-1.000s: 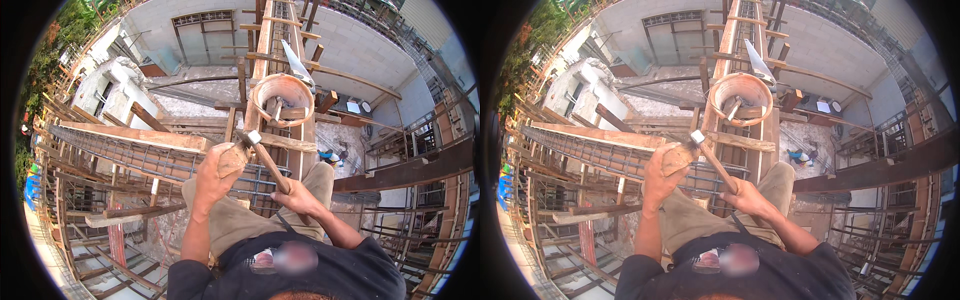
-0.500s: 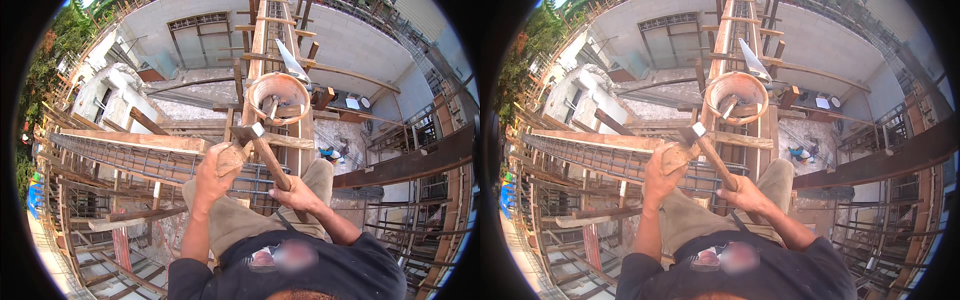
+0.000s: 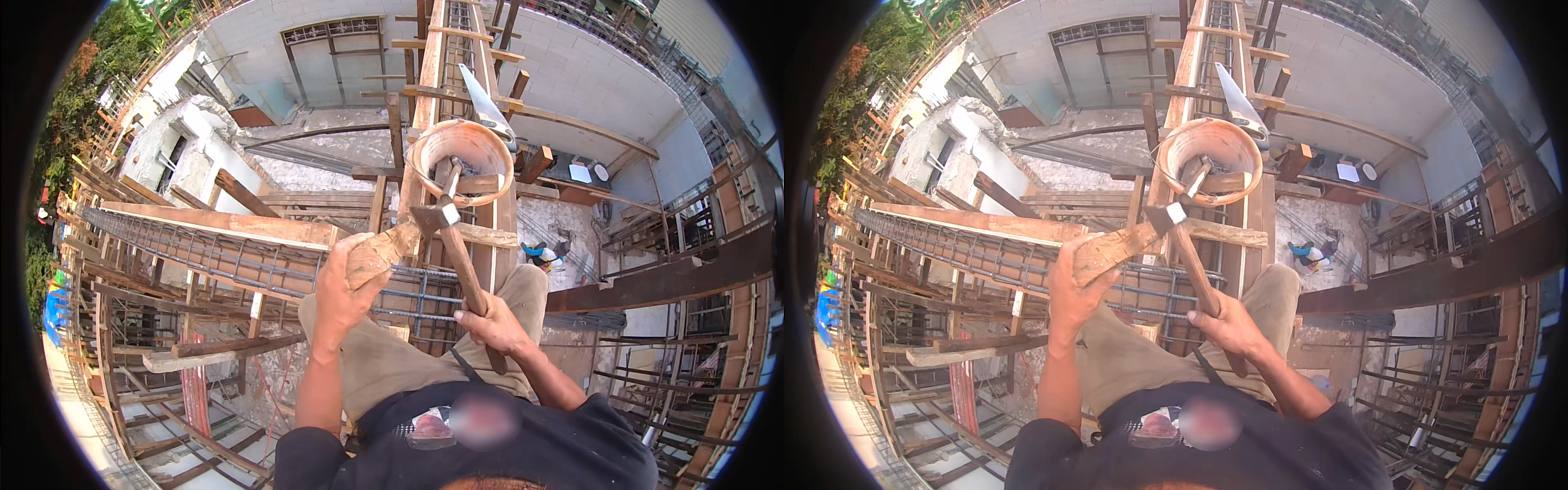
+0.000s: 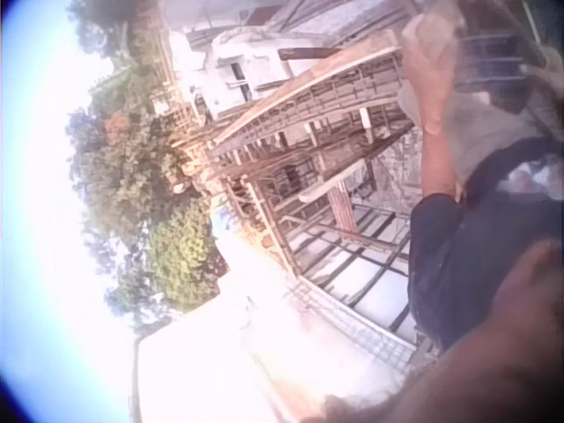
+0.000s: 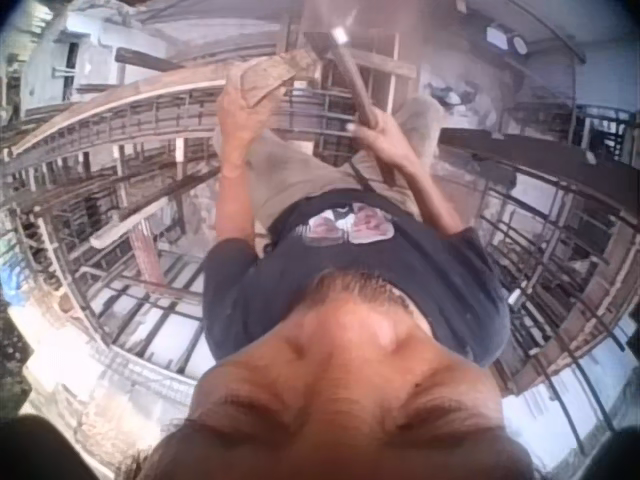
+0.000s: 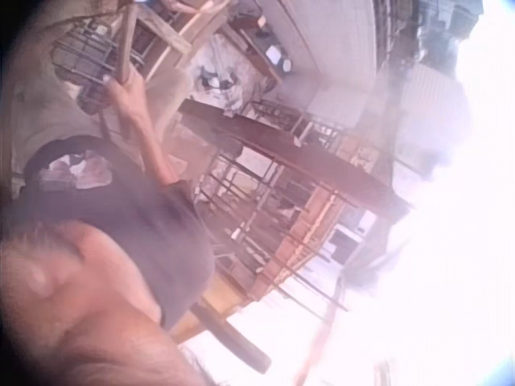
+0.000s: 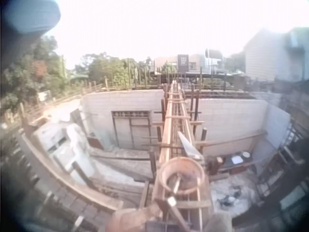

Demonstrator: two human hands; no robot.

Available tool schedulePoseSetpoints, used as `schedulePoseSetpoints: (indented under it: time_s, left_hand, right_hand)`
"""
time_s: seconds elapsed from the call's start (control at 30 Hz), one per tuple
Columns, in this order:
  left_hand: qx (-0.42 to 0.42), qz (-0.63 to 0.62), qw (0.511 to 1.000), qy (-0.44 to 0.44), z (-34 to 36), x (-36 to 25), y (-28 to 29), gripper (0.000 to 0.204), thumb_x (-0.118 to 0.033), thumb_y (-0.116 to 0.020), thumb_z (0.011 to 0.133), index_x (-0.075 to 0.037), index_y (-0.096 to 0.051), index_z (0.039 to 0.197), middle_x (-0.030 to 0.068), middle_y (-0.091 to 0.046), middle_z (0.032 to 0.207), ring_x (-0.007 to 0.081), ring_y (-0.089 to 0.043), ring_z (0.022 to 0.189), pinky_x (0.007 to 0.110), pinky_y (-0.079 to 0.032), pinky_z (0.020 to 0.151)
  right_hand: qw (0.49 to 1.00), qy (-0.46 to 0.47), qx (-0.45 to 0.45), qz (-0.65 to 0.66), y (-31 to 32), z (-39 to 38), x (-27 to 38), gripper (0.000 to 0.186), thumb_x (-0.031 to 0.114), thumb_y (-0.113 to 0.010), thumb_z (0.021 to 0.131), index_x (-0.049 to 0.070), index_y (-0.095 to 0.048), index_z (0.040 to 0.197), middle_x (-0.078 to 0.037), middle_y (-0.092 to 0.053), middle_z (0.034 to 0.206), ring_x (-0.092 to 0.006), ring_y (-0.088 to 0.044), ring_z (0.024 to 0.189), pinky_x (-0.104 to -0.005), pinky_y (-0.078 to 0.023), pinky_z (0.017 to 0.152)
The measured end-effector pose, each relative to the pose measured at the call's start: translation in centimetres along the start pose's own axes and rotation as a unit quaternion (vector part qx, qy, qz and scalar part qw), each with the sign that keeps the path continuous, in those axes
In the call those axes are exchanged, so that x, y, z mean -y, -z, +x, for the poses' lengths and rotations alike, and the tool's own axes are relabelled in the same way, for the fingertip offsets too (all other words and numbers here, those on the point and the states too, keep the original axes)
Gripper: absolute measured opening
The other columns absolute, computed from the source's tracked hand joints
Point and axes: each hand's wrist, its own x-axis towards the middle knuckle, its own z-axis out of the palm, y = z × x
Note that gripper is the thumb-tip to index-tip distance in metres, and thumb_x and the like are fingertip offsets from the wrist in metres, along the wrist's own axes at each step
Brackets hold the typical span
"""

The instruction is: The person constructs a wooden frame by positioning pieces of wood against a larger structure, securing them by hammering nails, and placing additional wooden pieces into a plastic bucket.

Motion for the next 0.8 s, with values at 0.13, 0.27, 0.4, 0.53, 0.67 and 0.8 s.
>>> schedulePoseSetpoints:
  time_s: [0.13,0.27,0.4,0.53,0.67,0.8]
  left_hand:
    - [-0.01,0.011,1.0,0.015,0.1,0.3,0.1,0.061,-0.006,-0.086,0.075,-0.003,-0.057,0.129,0.0163,-0.071,0.122,0.0264,-0.07,0.11,0.037,-0.054,0.096]
    - [0.011,0.03,0.999,-0.003,0.4,-0.2,-0.1,0.061,-0.004,-0.086,0.075,-0.002,-0.056,0.128,0.0171,-0.07,0.125,0.0266,-0.07,0.111,0.037,-0.054,0.096]
    - [-0.014,-0.008,1.0,-0.005,0.4,0.4,0.6,0.059,-0.009,-0.087,0.078,-0.004,-0.058,0.129,0.0162,-0.07,0.122,0.0272,-0.07,0.11,0.037,-0.055,0.094]
    - [-0.014,-0.013,0.998,0.058,-0.2,0.4,0.6,0.06,-0.008,-0.087,0.077,-0.003,-0.057,0.129,0.0161,-0.07,0.122,0.026,-0.07,0.111,0.037,-0.055,0.095]
    - [-0.011,0.014,1.0,0.02,0.2,0.0,0.8,0.061,-0.007,-0.087,0.076,-0.004,-0.058,0.129,0.0158,-0.071,0.121,0.0255,-0.07,0.11,0.037,-0.054,0.095]
    - [-0.011,0.0,1.0,0.028,-0.2,0.3,0.6,0.061,-0.007,-0.087,0.076,-0.004,-0.058,0.129,0.0157,-0.07,0.121,0.027,-0.07,0.11,0.038,-0.054,0.095]
  right_hand:
    - [0.944,0.309,-0.053,-0.104,-0.1,-2.7,5.7,0.022,0.014,-0.073,0.093,0.003,-0.054,0.094,-0.002,-0.057,0.066,-0.0098,-0.054,0.054,-0.0298,-0.045,0.05]
    - [0.938,0.267,-0.093,-0.2,-1.4,0.6,1.1,0.023,0.016,-0.072,0.093,0.002,-0.054,0.095,-0.005,-0.056,0.065,-0.0128,-0.057,0.057,-0.0344,-0.049,0.053]
    - [0.995,-0.096,0.002,-0.014,0.3,3.0,-2.5,0.034,0.028,-0.072,0.095,-0.002,-0.056,0.102,-0.005,-0.059,0.069,-0.0128,-0.059,0.06,-0.0341,-0.046,0.052]
    - [0.989,0.125,0.011,-0.078,-0.5,-0.7,4.3,0.03,0.028,-0.073,0.096,0.002,-0.058,0.096,-0.003,-0.058,0.069,-0.0105,-0.06,0.063,-0.0313,-0.048,0.056]
    - [0.923,0.339,-0.031,-0.179,-1.2,-1.4,3.9,0.024,0.019,-0.078,0.087,0.004,-0.062,0.096,-0.008,-0.065,0.075,-0.0212,-0.068,0.067,-0.0344,-0.052,0.063]
    - [0.985,0.033,0.025,-0.165,-2.3,0.8,1.0,0.024,0.02,-0.077,0.09,0.003,-0.062,0.098,-0.009,-0.066,0.076,-0.0177,-0.064,0.065,-0.036,-0.051,0.061]
